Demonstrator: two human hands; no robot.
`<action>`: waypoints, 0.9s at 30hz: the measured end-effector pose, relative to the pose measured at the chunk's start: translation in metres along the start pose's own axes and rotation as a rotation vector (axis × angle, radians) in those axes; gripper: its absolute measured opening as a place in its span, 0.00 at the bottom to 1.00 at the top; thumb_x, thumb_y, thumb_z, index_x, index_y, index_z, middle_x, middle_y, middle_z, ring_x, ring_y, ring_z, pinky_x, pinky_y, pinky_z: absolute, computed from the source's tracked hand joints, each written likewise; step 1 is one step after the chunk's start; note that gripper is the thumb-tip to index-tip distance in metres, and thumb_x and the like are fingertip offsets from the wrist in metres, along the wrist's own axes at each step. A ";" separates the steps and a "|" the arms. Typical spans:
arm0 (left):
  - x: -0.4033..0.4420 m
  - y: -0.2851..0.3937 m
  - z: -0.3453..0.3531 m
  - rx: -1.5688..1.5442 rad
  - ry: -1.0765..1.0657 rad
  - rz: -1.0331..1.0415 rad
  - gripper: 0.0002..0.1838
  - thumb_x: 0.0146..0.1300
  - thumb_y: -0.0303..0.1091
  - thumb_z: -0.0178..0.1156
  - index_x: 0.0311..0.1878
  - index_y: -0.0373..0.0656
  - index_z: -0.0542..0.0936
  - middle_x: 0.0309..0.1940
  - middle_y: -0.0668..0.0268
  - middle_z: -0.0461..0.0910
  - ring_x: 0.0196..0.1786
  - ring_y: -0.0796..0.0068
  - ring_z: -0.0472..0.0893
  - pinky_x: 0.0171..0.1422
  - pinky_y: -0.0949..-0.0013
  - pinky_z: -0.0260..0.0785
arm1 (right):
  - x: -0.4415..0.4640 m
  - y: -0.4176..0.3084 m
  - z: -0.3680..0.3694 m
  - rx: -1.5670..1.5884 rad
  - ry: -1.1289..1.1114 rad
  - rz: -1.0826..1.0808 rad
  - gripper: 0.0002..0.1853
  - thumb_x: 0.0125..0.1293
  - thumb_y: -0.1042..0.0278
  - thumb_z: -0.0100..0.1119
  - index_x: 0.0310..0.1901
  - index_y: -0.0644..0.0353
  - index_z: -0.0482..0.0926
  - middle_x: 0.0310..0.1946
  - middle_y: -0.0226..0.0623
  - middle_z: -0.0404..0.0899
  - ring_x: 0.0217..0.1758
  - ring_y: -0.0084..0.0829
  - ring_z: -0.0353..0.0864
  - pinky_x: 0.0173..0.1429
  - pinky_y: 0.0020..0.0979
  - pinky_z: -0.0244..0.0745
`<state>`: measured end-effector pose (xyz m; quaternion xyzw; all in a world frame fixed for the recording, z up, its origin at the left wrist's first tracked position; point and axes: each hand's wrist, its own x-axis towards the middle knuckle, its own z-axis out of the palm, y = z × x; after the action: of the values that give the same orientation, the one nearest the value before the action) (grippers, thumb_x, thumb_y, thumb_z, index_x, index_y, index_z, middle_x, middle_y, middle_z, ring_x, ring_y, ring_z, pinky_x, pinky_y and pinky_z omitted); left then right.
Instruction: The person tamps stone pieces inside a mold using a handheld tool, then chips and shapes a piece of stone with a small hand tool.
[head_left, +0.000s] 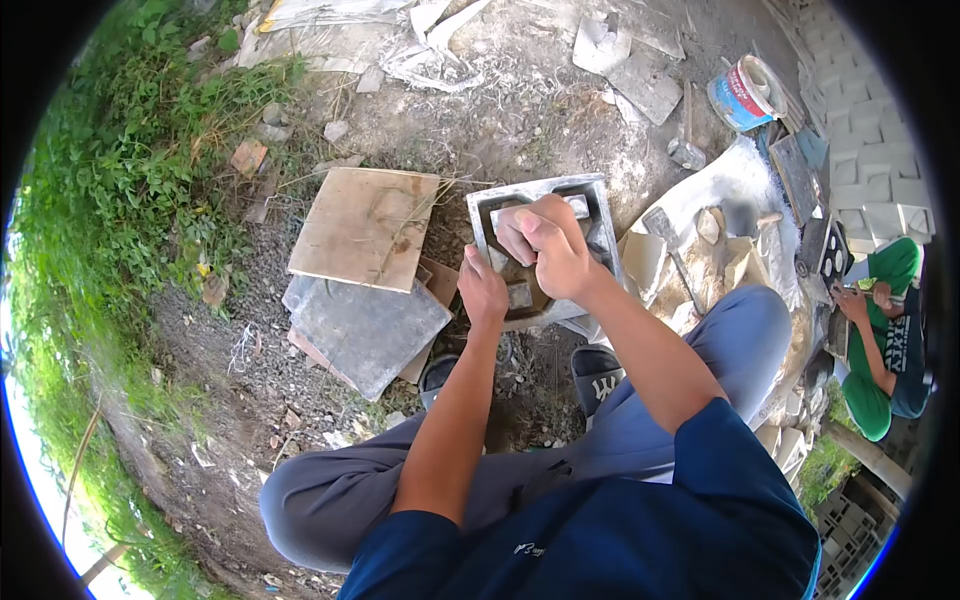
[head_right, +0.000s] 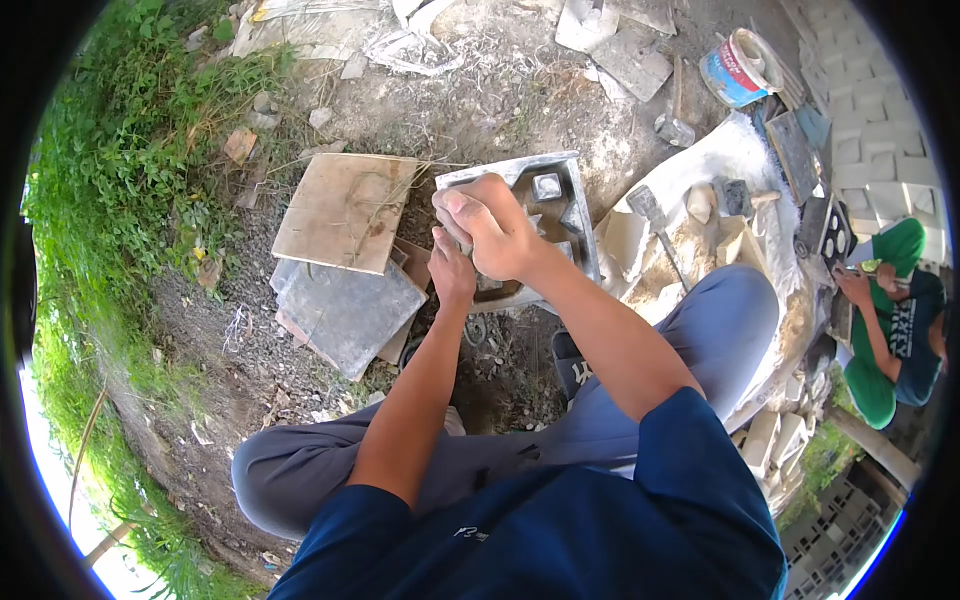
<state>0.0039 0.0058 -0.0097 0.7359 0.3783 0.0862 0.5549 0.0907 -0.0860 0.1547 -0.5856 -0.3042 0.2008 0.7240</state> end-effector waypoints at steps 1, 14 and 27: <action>-0.001 0.000 -0.002 0.034 -0.020 -0.024 0.38 0.81 0.55 0.28 0.47 0.27 0.79 0.44 0.33 0.79 0.51 0.28 0.75 0.55 0.42 0.65 | -0.003 -0.006 0.004 -0.049 -0.034 -0.014 0.33 0.74 0.45 0.42 0.14 0.61 0.58 0.12 0.31 0.58 0.17 0.26 0.57 0.25 0.31 0.52; -0.008 0.005 -0.002 0.049 -0.002 0.031 0.39 0.81 0.56 0.28 0.46 0.26 0.79 0.41 0.35 0.81 0.49 0.29 0.76 0.53 0.42 0.65 | -0.007 0.033 -0.002 -0.049 -0.029 -0.094 0.29 0.77 0.53 0.37 0.17 0.60 0.58 0.12 0.28 0.56 0.18 0.22 0.55 0.25 0.30 0.51; -0.007 0.004 0.003 0.038 0.047 0.014 0.40 0.80 0.58 0.27 0.41 0.27 0.77 0.38 0.34 0.78 0.45 0.28 0.74 0.50 0.42 0.64 | -0.001 0.025 -0.014 0.239 0.154 0.083 0.31 0.69 0.46 0.47 0.14 0.59 0.57 0.11 0.28 0.54 0.15 0.24 0.54 0.24 0.31 0.51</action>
<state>0.0025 -0.0010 -0.0056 0.7467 0.3878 0.1002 0.5311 0.1007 -0.0909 0.1289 -0.5208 -0.1973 0.2199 0.8009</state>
